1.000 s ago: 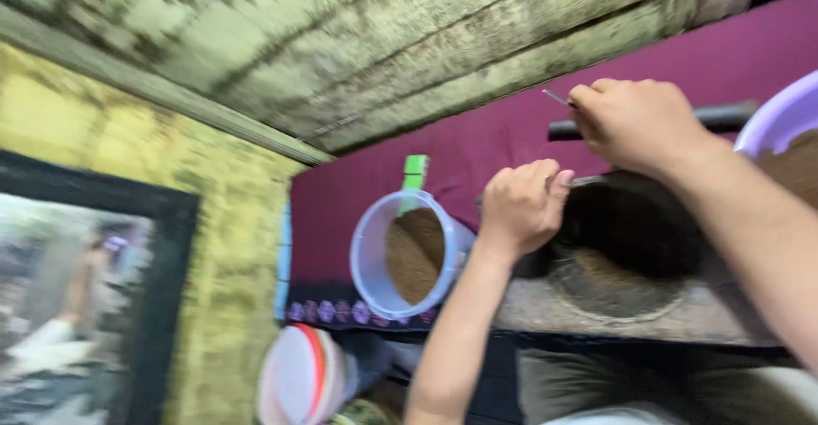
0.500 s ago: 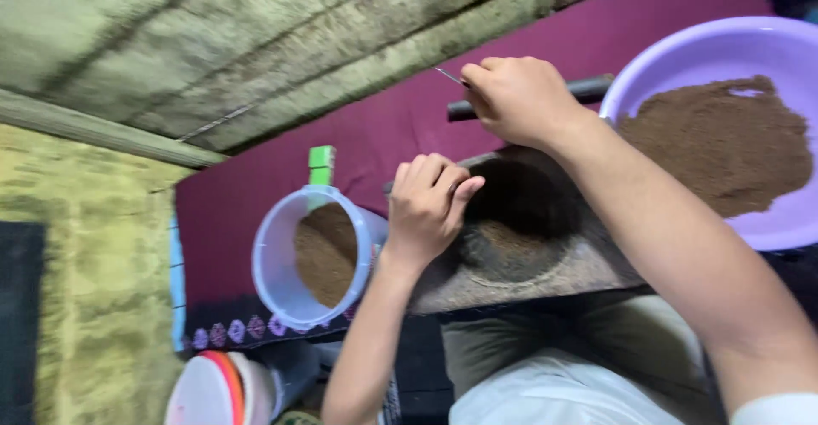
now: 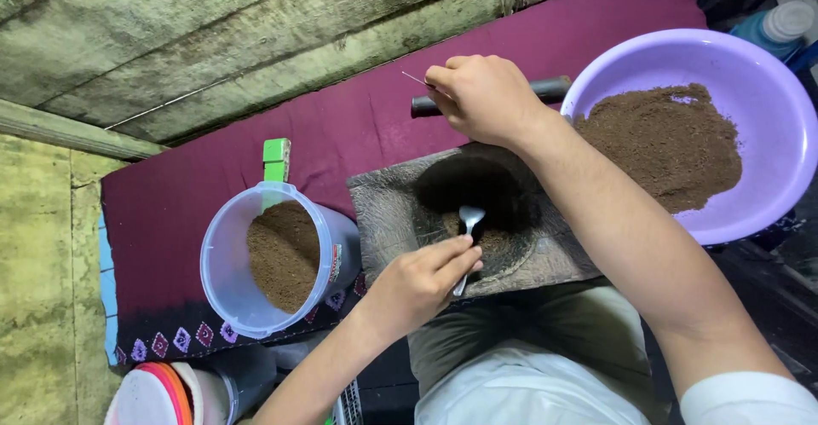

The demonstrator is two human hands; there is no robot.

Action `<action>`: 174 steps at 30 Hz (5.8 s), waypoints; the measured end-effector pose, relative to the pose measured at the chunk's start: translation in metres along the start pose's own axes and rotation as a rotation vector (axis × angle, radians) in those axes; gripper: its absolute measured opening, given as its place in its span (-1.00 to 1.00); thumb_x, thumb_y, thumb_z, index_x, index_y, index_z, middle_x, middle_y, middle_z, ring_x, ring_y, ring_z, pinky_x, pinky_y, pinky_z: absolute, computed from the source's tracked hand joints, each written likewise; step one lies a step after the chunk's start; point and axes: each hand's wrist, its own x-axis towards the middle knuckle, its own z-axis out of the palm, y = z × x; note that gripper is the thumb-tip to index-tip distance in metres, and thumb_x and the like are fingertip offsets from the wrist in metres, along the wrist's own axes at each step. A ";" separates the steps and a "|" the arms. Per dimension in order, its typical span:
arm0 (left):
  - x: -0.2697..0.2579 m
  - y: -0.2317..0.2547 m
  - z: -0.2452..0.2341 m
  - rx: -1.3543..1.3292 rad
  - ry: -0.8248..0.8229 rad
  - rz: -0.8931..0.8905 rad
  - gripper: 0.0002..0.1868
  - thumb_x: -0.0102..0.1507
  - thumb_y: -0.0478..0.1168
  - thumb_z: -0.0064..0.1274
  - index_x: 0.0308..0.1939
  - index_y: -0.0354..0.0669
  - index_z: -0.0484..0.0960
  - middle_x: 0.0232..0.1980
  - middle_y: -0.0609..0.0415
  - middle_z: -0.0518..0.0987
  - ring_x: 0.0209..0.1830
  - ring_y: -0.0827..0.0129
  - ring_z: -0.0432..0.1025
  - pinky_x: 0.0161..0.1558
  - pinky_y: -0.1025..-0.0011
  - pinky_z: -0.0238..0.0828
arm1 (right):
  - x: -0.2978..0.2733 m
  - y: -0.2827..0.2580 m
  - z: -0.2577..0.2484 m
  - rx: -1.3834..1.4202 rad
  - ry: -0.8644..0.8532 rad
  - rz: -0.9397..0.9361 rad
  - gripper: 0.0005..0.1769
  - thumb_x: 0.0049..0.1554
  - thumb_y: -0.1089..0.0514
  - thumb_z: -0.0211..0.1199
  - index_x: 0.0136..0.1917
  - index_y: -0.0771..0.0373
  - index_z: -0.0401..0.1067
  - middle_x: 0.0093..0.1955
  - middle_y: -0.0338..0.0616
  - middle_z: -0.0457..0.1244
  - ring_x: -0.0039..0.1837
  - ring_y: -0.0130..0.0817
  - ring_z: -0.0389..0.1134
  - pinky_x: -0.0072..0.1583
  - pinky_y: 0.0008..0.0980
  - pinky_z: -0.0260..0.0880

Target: Scooping and scraping brown powder from a stone mortar into a plastic bowl using a spoon

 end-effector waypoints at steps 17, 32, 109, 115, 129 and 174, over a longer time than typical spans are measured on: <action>0.015 0.020 0.013 0.033 0.005 -0.178 -0.59 0.27 -0.32 0.14 0.18 -0.41 0.57 0.10 -0.27 0.64 0.09 0.00 0.59 0.02 0.24 0.63 | -0.004 -0.001 0.002 0.017 0.026 -0.020 -0.93 0.17 0.05 0.27 -0.11 0.03 0.45 -0.31 -0.17 0.27 -0.25 0.06 0.44 -0.23 -0.05 0.45; 0.007 0.010 0.019 -0.095 -0.144 -0.171 -0.55 0.31 -0.39 0.05 0.29 -0.41 0.49 0.38 -0.34 0.44 0.29 -0.05 0.47 0.29 0.19 0.43 | -0.006 -0.006 -0.003 0.034 -0.039 -0.046 -0.82 0.29 0.05 0.19 -0.14 0.13 0.38 -0.31 -0.17 0.23 -0.32 0.05 0.35 -0.38 0.03 0.25; -0.001 -0.019 0.012 0.177 -0.130 -0.025 -0.67 0.38 -0.35 -0.05 0.21 -0.38 0.57 0.28 -0.23 0.57 0.29 0.03 0.48 0.37 0.17 0.37 | -0.012 -0.007 -0.015 0.100 -0.022 -0.149 -0.86 0.26 0.14 0.27 0.10 0.11 0.55 -0.22 -0.20 0.29 -0.31 -0.06 0.32 -0.34 -0.05 0.24; -0.014 -0.003 -0.008 0.098 -0.066 -0.148 -0.67 0.32 -0.39 0.07 0.16 -0.47 0.58 0.22 -0.33 0.59 0.24 -0.03 0.51 0.34 0.15 0.41 | -0.010 -0.005 -0.013 0.087 -0.031 -0.153 -0.88 0.26 0.13 0.28 0.08 0.09 0.55 -0.24 -0.21 0.28 -0.31 -0.05 0.31 -0.34 -0.04 0.22; 0.011 -0.014 0.000 0.105 -0.064 -0.091 -0.59 0.30 -0.42 0.13 0.25 -0.37 0.54 0.26 -0.19 0.60 0.39 -0.03 0.41 0.32 0.16 0.43 | -0.011 -0.006 -0.015 0.107 -0.013 -0.163 -0.88 0.26 0.13 0.31 0.08 0.10 0.57 -0.23 -0.22 0.28 -0.33 -0.10 0.30 -0.35 -0.09 0.22; 0.015 0.011 -0.051 -0.087 0.245 -0.463 -0.89 0.42 -0.26 0.03 -0.10 -0.24 0.58 -0.29 0.11 0.64 -0.43 0.40 0.52 -0.34 0.44 0.44 | -0.015 -0.008 -0.015 0.109 -0.029 -0.170 -0.86 0.27 0.12 0.24 0.09 0.07 0.55 -0.22 -0.20 0.27 -0.29 -0.02 0.33 -0.36 -0.02 0.24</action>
